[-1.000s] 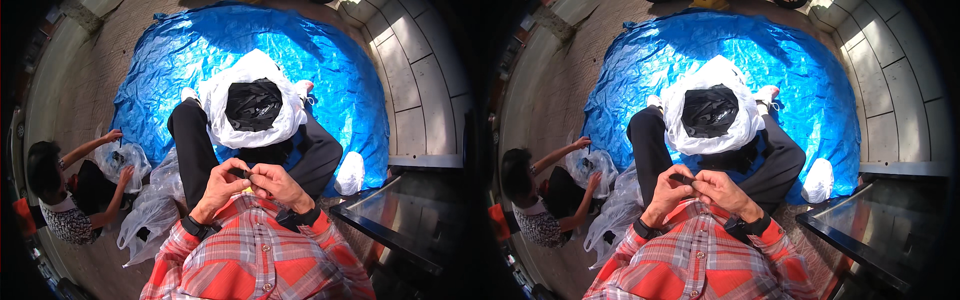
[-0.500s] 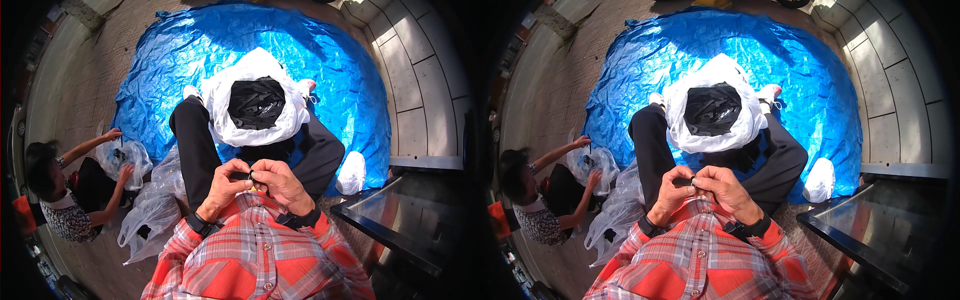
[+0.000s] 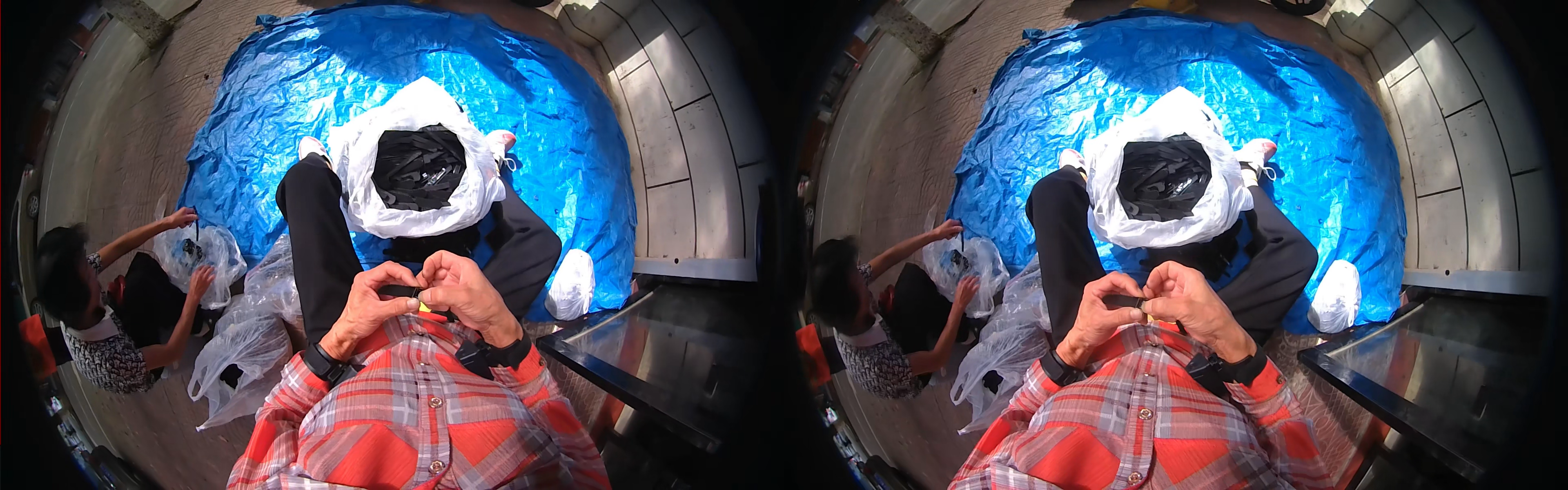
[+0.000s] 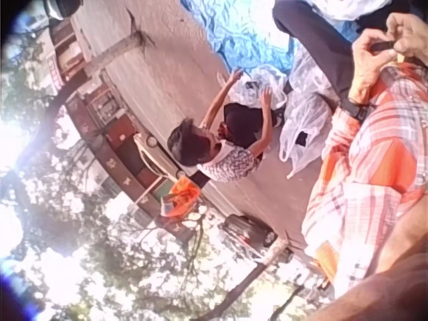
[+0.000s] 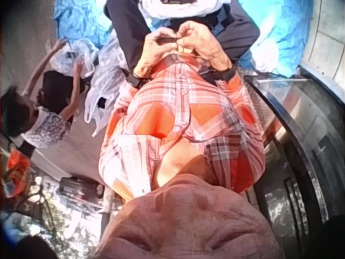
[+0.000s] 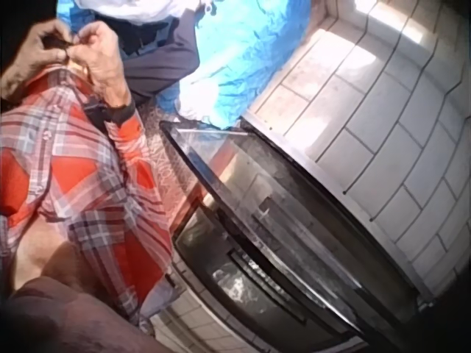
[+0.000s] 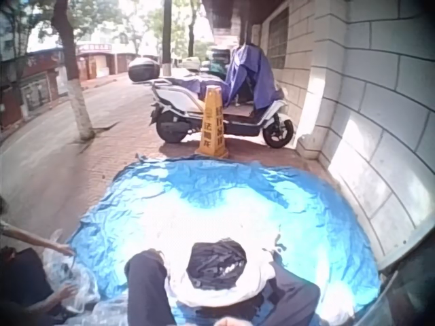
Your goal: Assembling small black components, likely for footwear, while sitting on a blue tarp on a sidewalk.
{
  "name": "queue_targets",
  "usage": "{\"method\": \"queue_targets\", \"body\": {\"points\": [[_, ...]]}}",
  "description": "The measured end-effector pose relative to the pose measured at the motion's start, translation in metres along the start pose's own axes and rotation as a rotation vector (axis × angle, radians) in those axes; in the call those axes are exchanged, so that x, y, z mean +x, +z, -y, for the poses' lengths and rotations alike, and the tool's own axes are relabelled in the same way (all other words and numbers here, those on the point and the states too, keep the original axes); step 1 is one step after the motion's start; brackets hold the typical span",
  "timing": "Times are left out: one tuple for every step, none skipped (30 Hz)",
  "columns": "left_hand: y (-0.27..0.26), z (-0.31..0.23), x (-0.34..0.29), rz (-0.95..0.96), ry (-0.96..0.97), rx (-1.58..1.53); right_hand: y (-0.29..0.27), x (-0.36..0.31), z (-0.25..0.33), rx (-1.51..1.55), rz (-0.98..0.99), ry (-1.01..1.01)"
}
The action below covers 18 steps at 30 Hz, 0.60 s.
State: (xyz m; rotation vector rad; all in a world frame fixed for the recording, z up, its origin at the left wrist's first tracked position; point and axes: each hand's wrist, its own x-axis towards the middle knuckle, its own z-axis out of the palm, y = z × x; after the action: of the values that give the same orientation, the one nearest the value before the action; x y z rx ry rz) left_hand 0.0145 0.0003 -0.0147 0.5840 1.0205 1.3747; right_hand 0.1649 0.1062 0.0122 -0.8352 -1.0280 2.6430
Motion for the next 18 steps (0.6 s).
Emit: {"method": "queue_targets", "body": {"points": [[0.002,-0.003,-0.002,0.015,-0.005,0.010,0.003,-0.002,0.002,-0.035,-0.007,0.011],[0.006,-0.005,-0.003,0.024,-0.010,0.021,0.004,-0.005,0.004,-0.070,-0.009,0.024],[0.006,-0.010,-0.001,0.062,-0.031,0.056,0.001,-0.007,0.004,-0.085,-0.037,0.018],[0.007,-0.012,0.000,0.085,-0.052,0.085,0.000,-0.008,0.006,-0.100,-0.042,0.022],[0.008,-0.014,0.003,0.155,-0.038,0.038,0.000,-0.011,0.007,-0.135,-0.058,-0.006],[0.007,-0.013,0.005,0.197,0.044,0.150,0.000,-0.013,0.007,-0.190,-0.079,0.010],[0.008,-0.012,0.004,0.197,0.061,0.179,-0.002,-0.015,0.009,-0.225,-0.077,0.017],[0.007,-0.013,0.002,0.201,0.076,0.208,-0.001,-0.014,0.008,-0.259,-0.077,0.020],[0.006,-0.012,0.002,0.183,0.082,0.211,0.002,-0.014,0.008,-0.263,-0.060,0.027],[0.004,-0.011,0.001,0.191,0.103,0.226,0.004,-0.013,0.007,-0.269,-0.058,0.015],[0.002,-0.011,-0.001,0.202,0.124,0.241,0.006,-0.012,0.006,-0.275,-0.059,0.001],[0.001,-0.012,-0.002,0.197,0.128,0.241,0.006,-0.011,0.005,-0.279,-0.053,0.002],[0.000,-0.012,-0.003,0.204,0.111,0.254,0.007,-0.010,0.004,-0.291,-0.048,-0.017],[0.000,-0.013,-0.004,0.211,0.094,0.265,0.007,-0.010,0.002,-0.302,-0.044,-0.035],[0.002,-0.012,-0.004,0.209,0.097,0.266,0.007,-0.009,0.000,-0.304,-0.042,-0.035],[0.006,-0.011,-0.006,0.177,0.037,0.084,0.008,-0.007,-0.005,-0.369,-0.082,-0.132],[0.008,-0.011,-0.007,0.144,-0.022,-0.098,0.008,-0.006,-0.009,-0.432,-0.123,-0.228],[0.006,-0.012,-0.007,0.142,-0.019,-0.099,0.008,-0.005,-0.012,-0.435,-0.119,-0.228]]}}
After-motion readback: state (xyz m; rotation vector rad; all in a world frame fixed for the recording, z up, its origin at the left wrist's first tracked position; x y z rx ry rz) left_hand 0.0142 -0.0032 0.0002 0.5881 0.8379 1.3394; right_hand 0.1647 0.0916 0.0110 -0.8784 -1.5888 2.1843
